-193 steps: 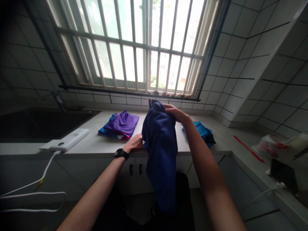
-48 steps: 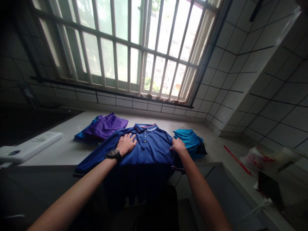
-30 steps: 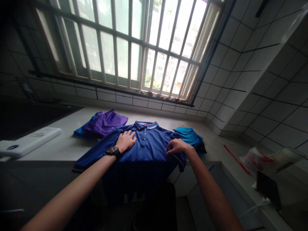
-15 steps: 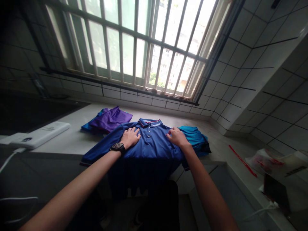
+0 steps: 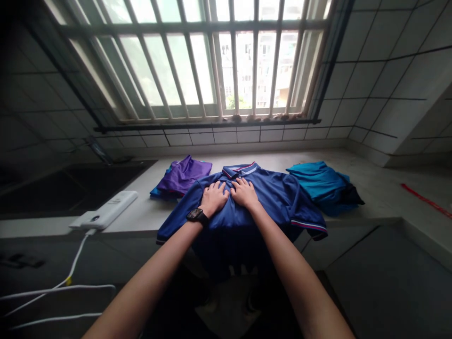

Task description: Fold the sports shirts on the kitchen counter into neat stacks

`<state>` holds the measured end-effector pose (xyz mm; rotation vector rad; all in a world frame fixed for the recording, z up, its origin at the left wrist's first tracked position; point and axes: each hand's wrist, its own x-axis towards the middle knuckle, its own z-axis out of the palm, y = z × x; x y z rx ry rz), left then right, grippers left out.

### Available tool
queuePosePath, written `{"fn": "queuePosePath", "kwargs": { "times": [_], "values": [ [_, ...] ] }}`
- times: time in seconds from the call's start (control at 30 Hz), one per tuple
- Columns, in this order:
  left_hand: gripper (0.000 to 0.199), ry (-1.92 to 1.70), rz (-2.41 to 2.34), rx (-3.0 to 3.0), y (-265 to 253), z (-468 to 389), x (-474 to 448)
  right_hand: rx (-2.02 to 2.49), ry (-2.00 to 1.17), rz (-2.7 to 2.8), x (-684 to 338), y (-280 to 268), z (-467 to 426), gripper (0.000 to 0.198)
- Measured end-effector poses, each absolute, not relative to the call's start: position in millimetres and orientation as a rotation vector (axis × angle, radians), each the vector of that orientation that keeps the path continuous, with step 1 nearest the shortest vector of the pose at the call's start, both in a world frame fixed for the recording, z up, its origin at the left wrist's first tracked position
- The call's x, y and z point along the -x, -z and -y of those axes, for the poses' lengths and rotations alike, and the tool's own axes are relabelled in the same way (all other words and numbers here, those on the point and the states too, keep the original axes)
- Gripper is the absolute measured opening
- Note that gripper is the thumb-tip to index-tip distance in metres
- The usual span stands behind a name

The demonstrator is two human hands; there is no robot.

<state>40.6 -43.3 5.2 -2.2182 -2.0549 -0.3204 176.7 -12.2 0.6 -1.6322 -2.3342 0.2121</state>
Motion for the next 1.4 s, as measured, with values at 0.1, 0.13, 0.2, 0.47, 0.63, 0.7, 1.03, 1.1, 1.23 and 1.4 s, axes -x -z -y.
{"fn": "queuePosePath", "kwargs": {
  "times": [0.1,0.13,0.2,0.47,0.63,0.7,1.03,1.1,1.23,1.4],
  "values": [
    [0.047,0.307,1.968,2.196,-18,53,-45,1.618,-0.238,2.34,-178,-1,13,0.053],
    [0.046,0.311,1.949,2.17,-25,60,-44,1.615,-0.244,2.346,-179,-1,13,0.053],
    [0.042,0.316,1.99,2.078,-40,77,-34,1.607,-0.258,2.356,-179,-2,13,0.053],
    [0.045,0.112,2.49,1.914,-52,133,64,1.589,-0.274,2.351,-179,-1,11,0.053],
    [0.026,0.55,2.399,1.869,-56,130,77,1.586,-0.273,2.348,-179,-2,13,0.053],
    [0.027,0.626,2.353,1.811,-68,123,78,1.583,-0.274,2.348,-179,-2,13,0.053],
    [0.039,0.462,2.254,1.573,-141,42,111,1.631,-0.327,2.399,-173,-6,3,0.058],
    [0.037,0.385,2.238,1.588,-145,31,108,1.623,-0.332,2.4,-172,-5,-2,0.058],
    [0.036,0.296,2.055,1.744,-126,29,63,1.616,-0.361,2.413,-170,-5,-11,0.059],
    [0.035,0.052,1.665,2.379,-64,36,-14,1.599,-0.352,2.363,-171,-5,-17,0.06]
  ]
}}
